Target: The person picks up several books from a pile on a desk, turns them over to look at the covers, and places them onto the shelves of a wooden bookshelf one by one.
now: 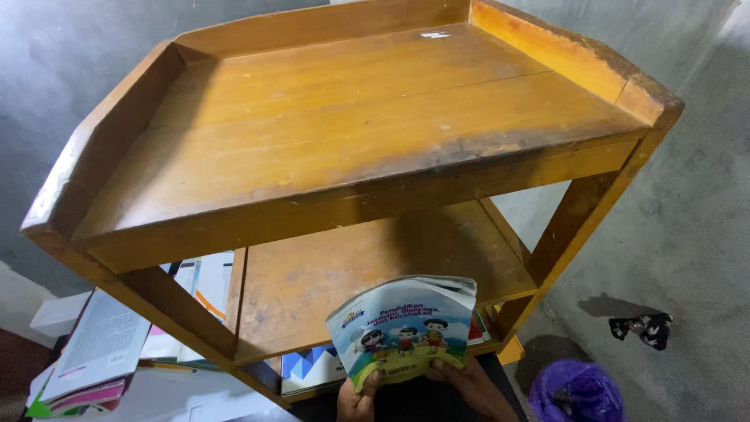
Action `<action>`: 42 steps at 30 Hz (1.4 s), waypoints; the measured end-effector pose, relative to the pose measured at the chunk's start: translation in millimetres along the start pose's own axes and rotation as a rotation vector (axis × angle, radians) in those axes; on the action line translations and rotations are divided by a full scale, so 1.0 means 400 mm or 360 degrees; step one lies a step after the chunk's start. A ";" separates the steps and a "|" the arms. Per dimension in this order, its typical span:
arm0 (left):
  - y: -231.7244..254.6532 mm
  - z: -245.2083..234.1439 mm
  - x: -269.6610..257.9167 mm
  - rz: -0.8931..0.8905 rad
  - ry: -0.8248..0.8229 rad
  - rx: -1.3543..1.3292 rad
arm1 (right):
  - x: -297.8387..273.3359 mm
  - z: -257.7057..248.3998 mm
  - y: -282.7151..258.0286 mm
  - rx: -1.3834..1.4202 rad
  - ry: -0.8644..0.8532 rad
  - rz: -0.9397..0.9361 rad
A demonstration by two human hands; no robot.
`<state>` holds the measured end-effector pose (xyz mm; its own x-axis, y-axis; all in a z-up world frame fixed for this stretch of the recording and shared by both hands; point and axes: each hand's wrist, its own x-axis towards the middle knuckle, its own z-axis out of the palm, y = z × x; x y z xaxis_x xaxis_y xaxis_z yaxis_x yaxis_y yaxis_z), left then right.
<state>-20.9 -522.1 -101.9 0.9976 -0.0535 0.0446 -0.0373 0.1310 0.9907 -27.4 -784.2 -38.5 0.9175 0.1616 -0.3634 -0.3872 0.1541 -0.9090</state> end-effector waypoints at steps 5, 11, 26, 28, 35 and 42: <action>-0.081 0.034 -0.015 -0.0002 -0.0085 -0.0118 | 0.023 -0.081 0.067 0.0182 -0.0161 -0.0191; -0.173 0.138 -0.016 0.0032 -0.0147 -0.0765 | 0.113 -0.264 0.238 0.0304 0.0224 0.0364; -0.230 0.271 -0.075 -0.0815 0.0056 0.0311 | 0.086 -0.355 0.331 0.0277 0.0137 0.0567; -0.230 0.271 -0.056 -0.0873 0.0039 0.0212 | 0.089 -0.361 0.325 0.0240 0.0127 0.0738; -0.234 0.244 -0.026 -0.1038 -0.0211 -0.0223 | 0.083 -0.364 0.287 0.0294 0.0073 0.0785; -0.212 0.234 0.016 -0.1161 -0.0055 -0.0385 | 0.084 -0.343 0.186 0.0272 0.0208 0.0672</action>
<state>-16.8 -626.3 -173.7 0.7619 -0.2402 -0.6015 0.6475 0.2633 0.7151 -13.0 -901.2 -146.5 0.6761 0.1223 -0.7266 -0.7282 0.2610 -0.6337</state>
